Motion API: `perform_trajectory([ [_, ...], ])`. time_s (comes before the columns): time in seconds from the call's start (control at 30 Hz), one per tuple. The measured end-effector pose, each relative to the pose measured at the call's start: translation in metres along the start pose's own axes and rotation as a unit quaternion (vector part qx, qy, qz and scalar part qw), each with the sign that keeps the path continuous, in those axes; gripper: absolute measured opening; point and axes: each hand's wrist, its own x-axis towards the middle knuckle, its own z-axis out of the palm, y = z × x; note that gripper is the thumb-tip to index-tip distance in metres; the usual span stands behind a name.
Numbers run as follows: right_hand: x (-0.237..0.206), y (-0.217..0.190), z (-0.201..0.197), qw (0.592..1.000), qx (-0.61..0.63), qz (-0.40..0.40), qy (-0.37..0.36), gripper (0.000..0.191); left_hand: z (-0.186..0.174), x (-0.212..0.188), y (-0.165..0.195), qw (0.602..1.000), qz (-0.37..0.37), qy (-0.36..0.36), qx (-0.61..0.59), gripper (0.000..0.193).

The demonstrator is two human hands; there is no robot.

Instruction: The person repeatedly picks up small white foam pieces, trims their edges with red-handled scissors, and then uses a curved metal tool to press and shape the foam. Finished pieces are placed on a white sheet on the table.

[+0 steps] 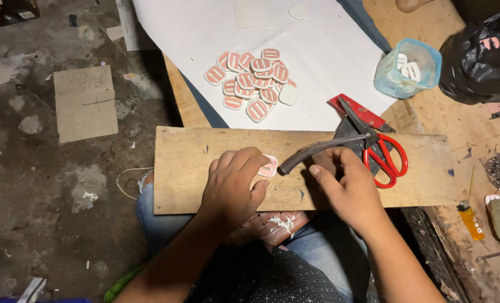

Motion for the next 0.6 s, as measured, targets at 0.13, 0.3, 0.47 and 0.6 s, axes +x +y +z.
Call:
perform_trajectory([
  [0.13, -0.002, 0.012, -0.002, 1.0, -0.028, -0.006, -0.009, 0.039, 0.001, 0.003, -0.002, 0.999, 0.023, -0.021, 0.041, 0.039],
  [0.3, 0.005, 0.022, 0.004, 0.977, -0.145, -0.146, 0.055, 0.038, 0.006, 0.004, -0.007, 0.997, 0.059, 0.032, 0.027, 0.027],
  [0.47, 0.013, 0.023, 0.012, 0.967, -0.159, -0.187, 0.071, 0.035, 0.013, 0.003, -0.003, 0.836, -0.323, 0.004, -0.443, 0.027],
  [0.6, 0.015, 0.018, 0.013, 0.959, -0.178, -0.205, 0.082, 0.034, 0.009, -0.006, 0.003, 0.763, -0.342, 0.015, -0.549, 0.026],
])
